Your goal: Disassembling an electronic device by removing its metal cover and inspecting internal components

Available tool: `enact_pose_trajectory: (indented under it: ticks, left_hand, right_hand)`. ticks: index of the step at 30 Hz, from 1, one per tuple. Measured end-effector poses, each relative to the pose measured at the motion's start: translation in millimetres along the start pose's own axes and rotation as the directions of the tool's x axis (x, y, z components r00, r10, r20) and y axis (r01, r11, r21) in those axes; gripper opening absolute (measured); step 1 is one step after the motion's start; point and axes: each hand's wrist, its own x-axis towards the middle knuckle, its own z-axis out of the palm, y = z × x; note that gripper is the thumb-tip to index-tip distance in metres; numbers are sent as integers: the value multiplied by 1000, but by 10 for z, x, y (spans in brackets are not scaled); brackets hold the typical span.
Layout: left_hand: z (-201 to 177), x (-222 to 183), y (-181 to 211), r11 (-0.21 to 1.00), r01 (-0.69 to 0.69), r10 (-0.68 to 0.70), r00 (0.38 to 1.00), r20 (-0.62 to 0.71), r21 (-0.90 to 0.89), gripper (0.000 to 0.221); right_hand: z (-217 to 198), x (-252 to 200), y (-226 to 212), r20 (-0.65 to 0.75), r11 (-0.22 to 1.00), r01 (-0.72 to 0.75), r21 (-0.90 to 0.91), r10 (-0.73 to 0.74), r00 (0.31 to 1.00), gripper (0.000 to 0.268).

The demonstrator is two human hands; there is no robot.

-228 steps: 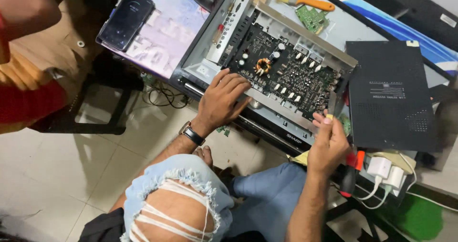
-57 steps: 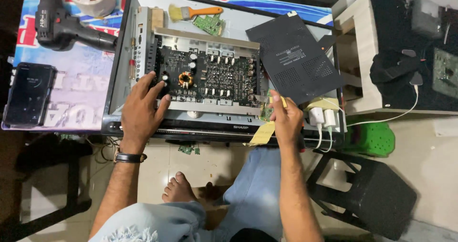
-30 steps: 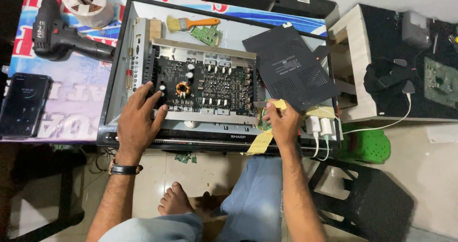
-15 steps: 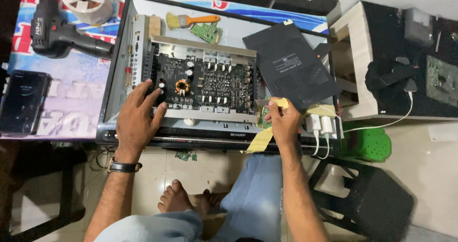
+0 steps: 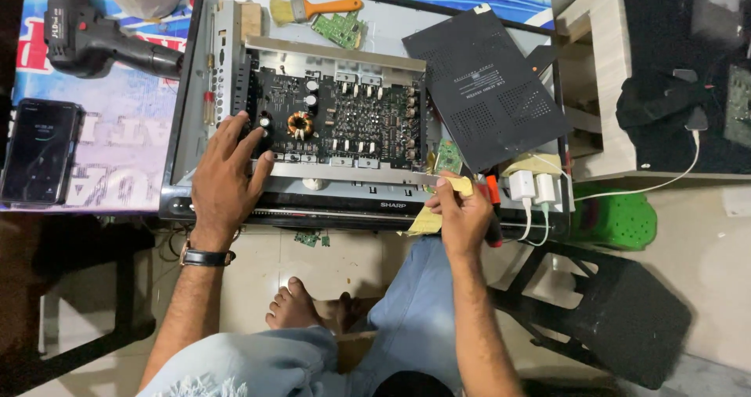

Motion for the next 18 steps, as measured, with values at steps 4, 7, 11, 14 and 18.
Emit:
enact_pose_trajectory:
  ticks: [4,7,11,14,18]
  left_hand:
    - [-5,-9,-4,1000,0,0,1000,-2,14,31]
    - [-14,4,8,1000,13,-13,1000,-3,-2,30]
    - [-19,-11,6,1000,2,-2,1000,-3,3,31]
    - [-31,13,7,1000,-2,2,1000,-18,8,29]
    - [-6,0,1,1000,-9,9,1000,-20,19,30]
  right_hand:
    - [74,-108,-126,-3,1000,-16,11,16,1000,19]
    - [71,-32,-8,-42,1000,-3,28,5,999,19]
    - [75,-86,-73,18,999,-19,-32,20,1000,17]
    - [114,-40,-31,-52,1000,4,0,-4,999,17]
    - [155,-76,-38,-9,999,-7,36,7,1000,16]
